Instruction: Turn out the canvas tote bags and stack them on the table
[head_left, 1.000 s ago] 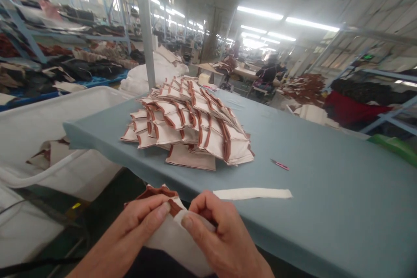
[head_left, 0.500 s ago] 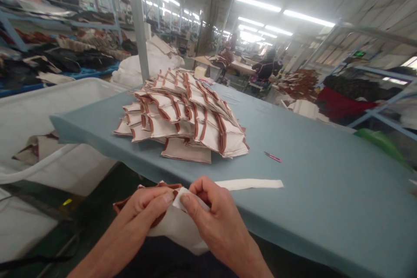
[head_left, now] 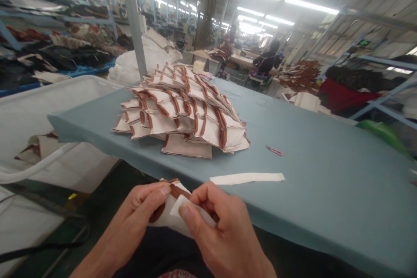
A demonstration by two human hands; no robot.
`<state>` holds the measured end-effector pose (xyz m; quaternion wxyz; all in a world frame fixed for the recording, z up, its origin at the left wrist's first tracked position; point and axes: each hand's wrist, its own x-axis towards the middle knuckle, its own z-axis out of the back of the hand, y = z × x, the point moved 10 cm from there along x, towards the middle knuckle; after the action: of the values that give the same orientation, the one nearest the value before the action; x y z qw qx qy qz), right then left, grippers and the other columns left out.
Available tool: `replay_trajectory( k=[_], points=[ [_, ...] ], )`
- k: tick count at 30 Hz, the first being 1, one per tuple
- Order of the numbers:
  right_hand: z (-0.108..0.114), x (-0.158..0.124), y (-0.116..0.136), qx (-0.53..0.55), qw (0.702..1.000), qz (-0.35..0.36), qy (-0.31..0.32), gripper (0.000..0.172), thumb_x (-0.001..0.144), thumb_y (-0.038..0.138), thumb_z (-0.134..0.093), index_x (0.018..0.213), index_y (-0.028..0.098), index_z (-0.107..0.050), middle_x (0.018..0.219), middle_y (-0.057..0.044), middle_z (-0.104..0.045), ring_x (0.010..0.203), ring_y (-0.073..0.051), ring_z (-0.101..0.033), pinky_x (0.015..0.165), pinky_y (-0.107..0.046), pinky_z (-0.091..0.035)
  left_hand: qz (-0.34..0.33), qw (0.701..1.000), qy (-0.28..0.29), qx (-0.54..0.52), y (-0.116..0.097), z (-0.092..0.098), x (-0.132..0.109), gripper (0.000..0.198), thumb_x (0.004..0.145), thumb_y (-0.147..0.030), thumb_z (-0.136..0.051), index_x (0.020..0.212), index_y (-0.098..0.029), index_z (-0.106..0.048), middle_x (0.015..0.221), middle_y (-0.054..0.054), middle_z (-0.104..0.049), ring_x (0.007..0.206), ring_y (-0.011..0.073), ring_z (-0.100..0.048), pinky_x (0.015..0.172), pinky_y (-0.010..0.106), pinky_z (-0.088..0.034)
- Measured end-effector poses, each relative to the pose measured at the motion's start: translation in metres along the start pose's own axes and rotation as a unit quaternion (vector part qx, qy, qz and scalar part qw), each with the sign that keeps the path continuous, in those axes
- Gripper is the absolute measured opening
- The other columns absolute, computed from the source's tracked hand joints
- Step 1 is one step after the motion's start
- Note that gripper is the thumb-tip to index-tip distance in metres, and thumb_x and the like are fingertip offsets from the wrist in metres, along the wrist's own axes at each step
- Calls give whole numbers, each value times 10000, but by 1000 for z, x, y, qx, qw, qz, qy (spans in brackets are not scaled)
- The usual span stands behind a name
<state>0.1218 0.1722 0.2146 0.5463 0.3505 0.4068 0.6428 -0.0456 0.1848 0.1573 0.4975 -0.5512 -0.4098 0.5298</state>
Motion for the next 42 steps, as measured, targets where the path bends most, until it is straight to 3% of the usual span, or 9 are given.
replay_trajectory(
  k=[4, 10, 26, 29, 32, 35, 37, 42],
  points=[
    [-3, 7, -8, -46, 998, -36, 5, 269, 979, 428, -688, 789, 240, -656, 651, 13, -664, 591, -155, -547, 589, -277, -321, -22, 1000, 1, 16, -1, 1, 1, 535, 950, -644, -711, 653, -199, -694, 580, -30, -476, 574, 155, -407, 516, 269, -376],
    [-8, 17, -17, -61, 996, -65, 12, 248, 996, 380, -736, 803, 234, -683, 660, 22, -675, 613, -160, -570, 613, -278, -330, -20, 999, -2, 38, 3, 3, 1, 533, 973, -634, -676, 670, -196, -706, 653, -5, -539, 626, 167, -434, 538, 266, -396],
    [-25, 22, -37, -72, 992, -99, -12, 266, 1008, 418, -709, 813, 251, -642, 662, 30, -634, 631, -183, -568, 645, -308, -302, -22, 997, -2, 69, 12, 3, 9, 542, 1003, -641, -600, 668, -218, -549, 683, -36, -394, 626, 151, -346, 548, 277, -315],
    [-27, 21, -41, -75, 991, -108, -13, 283, 1011, 430, -679, 800, 255, -609, 653, 33, -614, 622, -184, -555, 649, -316, -292, -24, 997, 1, 69, 13, 3, 10, 532, 1002, -627, -611, 678, -205, -596, 677, -33, -415, 621, 151, -355, 548, 275, -322],
    [-27, 20, -45, -72, 991, -109, -18, 287, 1006, 440, -672, 798, 257, -597, 649, 35, -610, 615, -183, -548, 647, -317, -293, -39, 997, 32, 60, 11, -1, 9, 495, 1023, -590, -624, 767, -179, -727, 723, 5, -588, 672, 176, -494, 600, 264, -422],
    [-28, 20, -47, -60, 993, -101, -24, 287, 997, 443, -671, 793, 257, -591, 647, 39, -605, 610, -176, -540, 634, -312, -295, -59, 994, 56, 78, 8, -5, 9, 407, 1032, -535, -651, 941, -186, -841, 896, 49, -788, 851, 248, -695, 742, 276, -559],
    [-28, 20, -50, -51, 993, -98, -29, 303, 991, 449, -670, 776, 256, -579, 628, 48, -578, 598, -168, -516, 622, -307, -290, -80, 989, 39, 119, 7, -3, 9, 374, 1047, -490, -643, 996, -198, -871, 917, 42, -819, 869, 250, -732, 765, 271, -581],
    [-33, 22, -58, 11, 995, -98, -12, 333, 979, 484, -657, 763, 250, -557, 638, 52, -545, 611, -155, -481, 605, -290, -294, -145, 970, -23, 193, -3, -1, 4, 363, 1034, -396, -588, 936, -219, -889, 799, 7, -823, 727, 212, -761, 645, 230, -581]
  ],
)
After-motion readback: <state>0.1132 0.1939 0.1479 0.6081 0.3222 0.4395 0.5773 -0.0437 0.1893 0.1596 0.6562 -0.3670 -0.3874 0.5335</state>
